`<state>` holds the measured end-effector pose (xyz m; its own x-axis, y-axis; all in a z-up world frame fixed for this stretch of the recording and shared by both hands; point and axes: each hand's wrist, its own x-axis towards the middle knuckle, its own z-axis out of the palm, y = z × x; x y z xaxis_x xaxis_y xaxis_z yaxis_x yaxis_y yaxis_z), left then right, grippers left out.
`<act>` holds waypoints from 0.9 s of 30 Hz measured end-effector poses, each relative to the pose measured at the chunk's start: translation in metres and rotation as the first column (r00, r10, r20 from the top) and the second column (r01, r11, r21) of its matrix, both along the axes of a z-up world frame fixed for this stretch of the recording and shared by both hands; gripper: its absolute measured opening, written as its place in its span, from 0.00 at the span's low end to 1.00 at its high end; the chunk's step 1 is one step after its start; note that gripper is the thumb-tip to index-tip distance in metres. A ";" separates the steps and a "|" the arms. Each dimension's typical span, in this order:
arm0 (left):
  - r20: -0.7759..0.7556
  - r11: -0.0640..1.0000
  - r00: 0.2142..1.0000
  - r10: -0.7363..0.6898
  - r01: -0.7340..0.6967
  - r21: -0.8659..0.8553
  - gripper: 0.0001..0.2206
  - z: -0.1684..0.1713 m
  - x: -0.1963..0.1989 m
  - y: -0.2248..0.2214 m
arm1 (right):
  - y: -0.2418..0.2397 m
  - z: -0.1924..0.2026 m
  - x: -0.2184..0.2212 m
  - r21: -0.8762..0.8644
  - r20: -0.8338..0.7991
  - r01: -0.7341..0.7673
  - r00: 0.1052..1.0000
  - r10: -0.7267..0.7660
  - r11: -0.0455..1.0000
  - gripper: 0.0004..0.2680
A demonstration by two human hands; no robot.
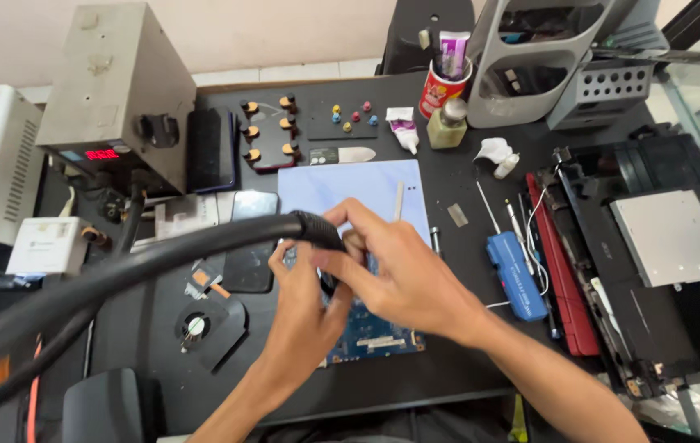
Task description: The person applies a liquid from a tube onto a motherboard, uses a heat gun to warm a specific area, and then wipes the board with a white cloth.
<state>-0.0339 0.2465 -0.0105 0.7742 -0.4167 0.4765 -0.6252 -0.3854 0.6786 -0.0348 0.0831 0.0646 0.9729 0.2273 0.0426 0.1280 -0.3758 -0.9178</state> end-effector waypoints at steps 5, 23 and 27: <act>-0.293 0.963 0.956 -0.002 -0.077 -0.257 0.08 -0.001 0.022 -0.022 | -0.046 -0.017 0.011 -0.004 0.289 0.141 0.948 -0.134 0.990 0.13; -0.334 0.788 0.920 -0.206 -0.047 -0.614 0.11 0.024 0.057 0.023 | -0.218 -0.216 0.061 -0.568 0.430 0.593 0.805 -0.408 0.571 0.14; -0.347 0.799 0.921 -0.176 -0.072 -0.596 0.10 0.025 0.059 0.029 | -0.192 -0.187 0.053 -0.554 0.447 0.637 0.771 -0.455 0.535 0.14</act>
<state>0.0252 0.2753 0.0146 0.9253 -0.1955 0.3250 -0.2890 0.1916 0.9380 0.0184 -0.1093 -0.1222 0.8951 -0.2904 0.3384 -0.1528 -0.9127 -0.3791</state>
